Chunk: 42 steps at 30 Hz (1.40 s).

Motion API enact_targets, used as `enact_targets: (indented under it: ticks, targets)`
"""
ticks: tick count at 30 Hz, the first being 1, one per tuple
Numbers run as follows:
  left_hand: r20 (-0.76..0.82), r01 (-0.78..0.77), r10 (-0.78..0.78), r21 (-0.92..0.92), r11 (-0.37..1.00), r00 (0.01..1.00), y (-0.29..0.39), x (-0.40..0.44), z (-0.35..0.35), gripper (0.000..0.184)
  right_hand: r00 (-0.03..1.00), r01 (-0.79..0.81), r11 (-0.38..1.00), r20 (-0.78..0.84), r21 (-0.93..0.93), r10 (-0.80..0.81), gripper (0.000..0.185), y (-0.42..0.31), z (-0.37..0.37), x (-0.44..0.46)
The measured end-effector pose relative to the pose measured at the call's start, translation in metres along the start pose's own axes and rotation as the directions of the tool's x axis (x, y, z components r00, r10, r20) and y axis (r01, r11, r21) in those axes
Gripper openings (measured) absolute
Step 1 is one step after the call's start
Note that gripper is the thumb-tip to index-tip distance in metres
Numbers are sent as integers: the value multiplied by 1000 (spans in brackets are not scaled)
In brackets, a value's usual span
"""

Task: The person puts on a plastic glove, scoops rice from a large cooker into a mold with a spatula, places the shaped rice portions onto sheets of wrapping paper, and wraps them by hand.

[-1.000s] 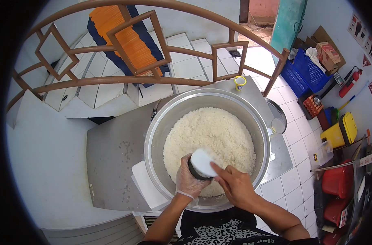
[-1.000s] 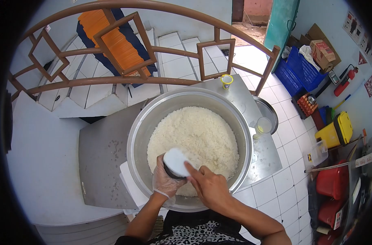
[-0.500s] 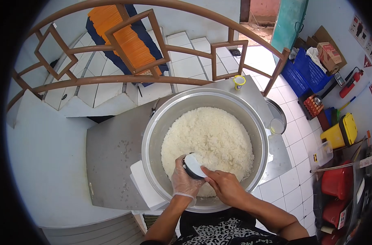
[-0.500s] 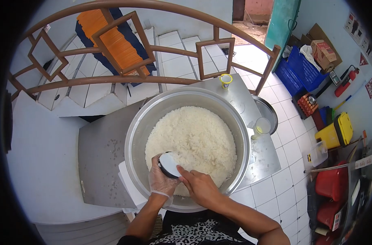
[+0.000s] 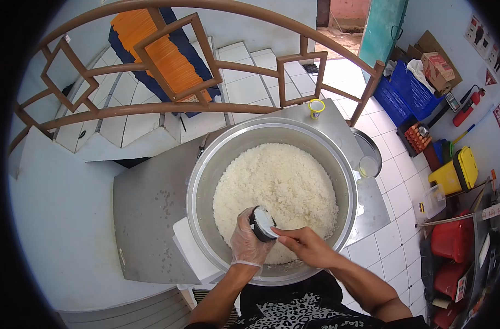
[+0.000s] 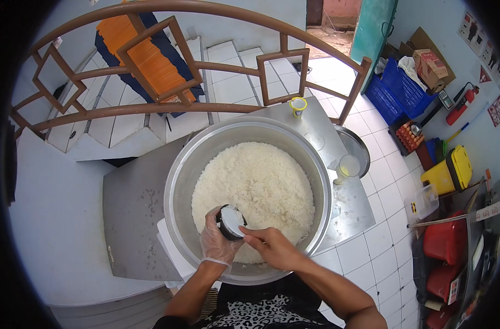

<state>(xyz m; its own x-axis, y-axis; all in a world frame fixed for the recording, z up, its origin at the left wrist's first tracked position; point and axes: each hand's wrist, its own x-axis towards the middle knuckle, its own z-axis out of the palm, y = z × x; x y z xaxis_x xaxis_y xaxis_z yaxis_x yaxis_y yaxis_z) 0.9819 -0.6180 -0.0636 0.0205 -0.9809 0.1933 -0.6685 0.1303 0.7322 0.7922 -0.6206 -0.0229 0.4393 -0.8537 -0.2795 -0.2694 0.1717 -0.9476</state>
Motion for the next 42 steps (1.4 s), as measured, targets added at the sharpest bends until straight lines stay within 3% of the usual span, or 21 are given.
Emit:
enact_targets:
  ticks: [2,5,8,9,10,13,16,17,18,19,21,22,24,27,29,32,34,35,36,39,42]
  targets:
    - [15,-46,46,0,999,999,4,0,-4,91,994,-73,997,85,25,71,36,-10,-28,-3]
    - [85,-63,63,-9,998,994,10,1,2,91,981,-31,986,-192,-164,-1,35,13,-24,5]
    - [107,99,-96,-19,995,990,-1,8,4,92,998,11,997,-54,-70,-14,33,3,-15,-2]
    - [107,55,-53,-22,998,993,1,9,3,92,999,44,998,-6,-34,-44,33,5,-17,-2]
    - [107,14,-12,-25,1000,994,6,10,1,91,998,-52,999,28,16,52,34,7,-27,-1]
    - [141,-4,6,-20,1000,990,16,11,-1,93,997,-33,998,-72,-58,28,35,2,-12,2]
    - [177,24,-8,-86,996,984,8,13,-5,99,993,74,997,-92,2,-74,34,10,-34,4]
    - [256,92,-47,-170,981,966,5,13,-8,100,991,84,996,-103,23,-81,34,10,-40,5]
    - [324,157,-70,-251,955,944,0,17,-10,102,983,-41,999,-180,-21,36,35,-17,-46,0]
    - [400,227,-85,-323,919,913,-3,20,-12,103,987,20,999,-159,-46,-27,35,-19,-48,4]
    - [485,390,-79,-587,709,871,-3,18,-14,103,983,134,987,-113,-89,-144,35,-17,-51,5]
    - [522,458,-57,-685,567,851,-2,19,-15,103,991,117,988,-51,-103,-122,35,-16,-50,4]
    - [458,397,-63,-685,610,887,-5,26,-21,101,994,91,986,75,-141,-81,35,-13,-48,1]
    - [417,360,-55,-702,614,907,-14,30,-35,98,997,48,997,-63,-61,-52,35,-22,-56,-12]
    - [480,398,8,-736,548,877,-20,31,-41,97,969,173,953,-129,-248,-209,42,-35,-49,-21]
    - [479,472,-93,-781,408,873,-11,18,-35,90,852,445,658,59,-607,-521,55,-39,-31,-33]
    - [454,466,-139,-767,442,880,-12,11,-28,86,841,458,600,101,-655,-531,55,-36,-21,-31]
    - [450,432,-61,-796,424,891,-24,6,-19,81,837,462,570,121,-680,-534,55,-33,-20,-29]
    - [444,400,18,-825,400,896,-35,1,-9,78,878,407,634,89,-658,-471,55,-26,-21,-23]
    - [492,490,-97,-788,372,865,-11,6,-14,74,891,404,716,68,-569,-449,52,-3,-13,-14]
    - [495,500,-128,-762,411,859,-12,11,-12,71,961,277,953,61,-126,-271,45,-2,-13,-6]
